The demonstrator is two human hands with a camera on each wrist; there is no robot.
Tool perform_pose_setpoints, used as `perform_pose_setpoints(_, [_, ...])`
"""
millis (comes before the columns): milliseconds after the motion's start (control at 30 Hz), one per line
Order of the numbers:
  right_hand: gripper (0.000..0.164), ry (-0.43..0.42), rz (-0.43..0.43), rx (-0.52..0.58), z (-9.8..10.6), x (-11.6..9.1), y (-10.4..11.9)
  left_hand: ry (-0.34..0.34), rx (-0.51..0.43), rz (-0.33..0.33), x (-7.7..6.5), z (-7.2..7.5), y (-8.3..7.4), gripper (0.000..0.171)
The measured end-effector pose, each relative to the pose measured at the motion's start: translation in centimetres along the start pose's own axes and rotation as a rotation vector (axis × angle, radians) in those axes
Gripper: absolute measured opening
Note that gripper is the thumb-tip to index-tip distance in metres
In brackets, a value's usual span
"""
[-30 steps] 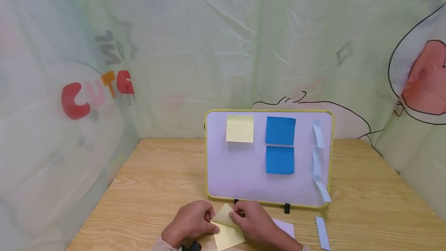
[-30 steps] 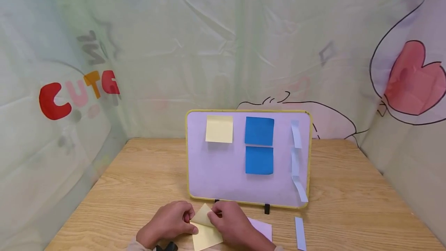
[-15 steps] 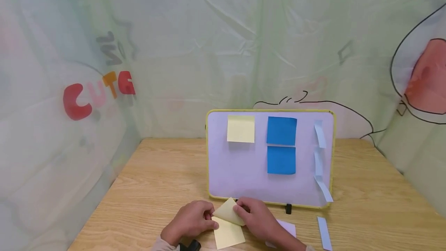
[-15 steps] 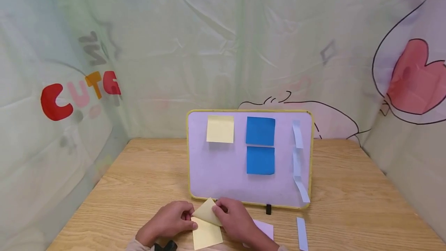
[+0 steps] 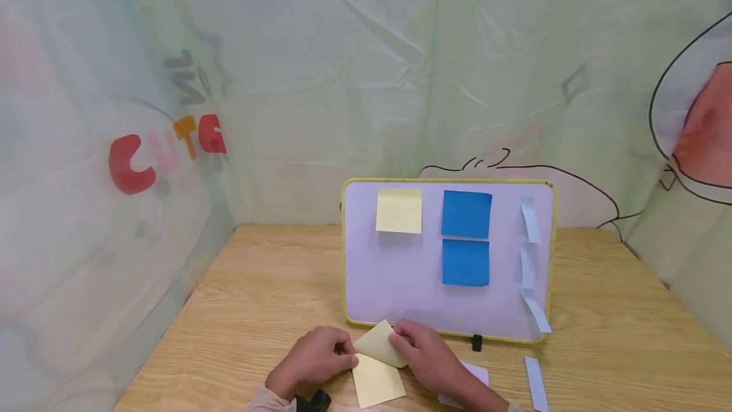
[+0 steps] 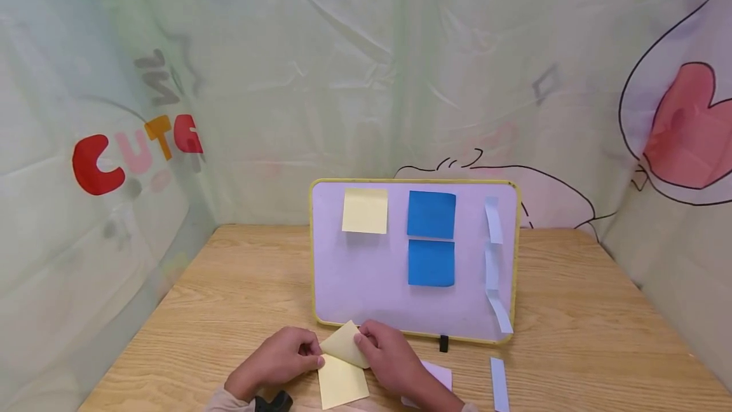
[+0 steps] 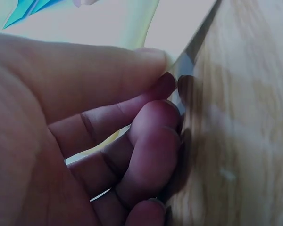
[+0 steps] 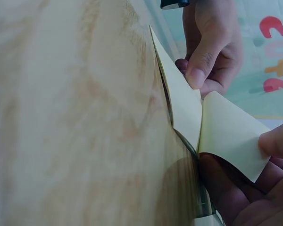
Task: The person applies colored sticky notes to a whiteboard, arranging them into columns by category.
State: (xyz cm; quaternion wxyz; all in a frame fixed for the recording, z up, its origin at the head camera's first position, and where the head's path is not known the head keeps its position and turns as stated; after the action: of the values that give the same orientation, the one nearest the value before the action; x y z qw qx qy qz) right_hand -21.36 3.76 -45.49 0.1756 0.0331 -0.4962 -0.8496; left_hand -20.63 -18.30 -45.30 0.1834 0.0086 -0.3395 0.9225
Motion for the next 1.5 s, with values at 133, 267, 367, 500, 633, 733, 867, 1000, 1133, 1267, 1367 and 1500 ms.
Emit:
perform_pose_setpoints(133, [0.022, 0.001, 0.001, 0.004, 0.2, -0.1, -0.2, -0.011, 0.01, -0.001, 0.1, -0.1, -0.2, 0.018])
perform_pose_setpoints(267, [0.022, -0.006, -0.003, 0.014, 0.4, -0.3, -0.2, -0.022, 0.021, -0.003, 0.1, -0.2, -0.3, 0.018])
perform_pose_setpoints(367, [0.023, -0.011, -0.015, 0.025, 0.7, -0.4, -0.2, -0.027, 0.032, -0.005, 0.2, -0.2, -0.5, 0.018])
perform_pose_setpoints(500, [0.023, -0.027, -0.031, 0.043, 0.8, -0.4, -0.2, -0.038, 0.055, -0.014, 0.2, -0.2, -0.8, 0.017])
perform_pose_setpoints(633, [0.019, -0.057, -0.042, 0.051, 0.8, -0.4, -0.2, -0.048, 0.076, -0.01, 0.1, -0.2, -0.9, 0.018])
perform_pose_setpoints(733, [0.018, -0.07, -0.05, 0.059, 0.7, -0.4, -0.2, -0.059, 0.094, -0.008, 0.0, -0.2, -0.9, 0.019])
perform_pose_setpoints(867, [0.018, -0.084, -0.057, 0.069, 0.7, -0.4, -0.2, -0.078, 0.124, -0.025, -0.1, -0.3, -0.8, 0.02])
perform_pose_setpoints(1000, [0.017, -0.109, -0.053, 0.066, 0.6, -0.3, -0.3, -0.078, 0.14, -0.052, -0.1, -0.3, -1.0, 0.017])
perform_pose_setpoints(1133, [0.015, -0.133, -0.053, 0.068, 0.5, -0.3, -0.3, -0.063, 0.151, -0.073, 0.0, -0.3, -1.2, 0.013])
perform_pose_setpoints(1267, [0.016, -0.133, -0.05, 0.098, 0.7, -0.3, -0.3, -0.054, 0.162, -0.085, 0.0, -0.3, -1.4, 0.014])
perform_pose_setpoints(1367, [0.016, -0.146, -0.05, 0.111, 0.8, -0.3, -0.3, -0.036, 0.164, -0.075, 0.1, -0.4, -1.5, 0.015])
perform_pose_setpoints(1500, [0.016, -0.193, -0.066, 0.098, 0.9, -0.4, -0.2, -0.008, 0.16, -0.05, 0.0, -0.4, -1.3, 0.021])
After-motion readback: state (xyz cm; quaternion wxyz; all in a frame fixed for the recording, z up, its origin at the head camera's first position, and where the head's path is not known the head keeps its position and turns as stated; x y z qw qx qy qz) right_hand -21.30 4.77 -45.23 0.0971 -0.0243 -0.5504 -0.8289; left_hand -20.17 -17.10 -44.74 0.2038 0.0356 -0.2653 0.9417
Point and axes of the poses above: each hand's wrist, its own x-axis towards the middle knuckle, its own z-axis out of the back of the hand, y = z × x, the point moved 3 cm from there along x, towards the middle knuckle, and after that the axes turned 7 degrees about -y, right-handed, at the moved point
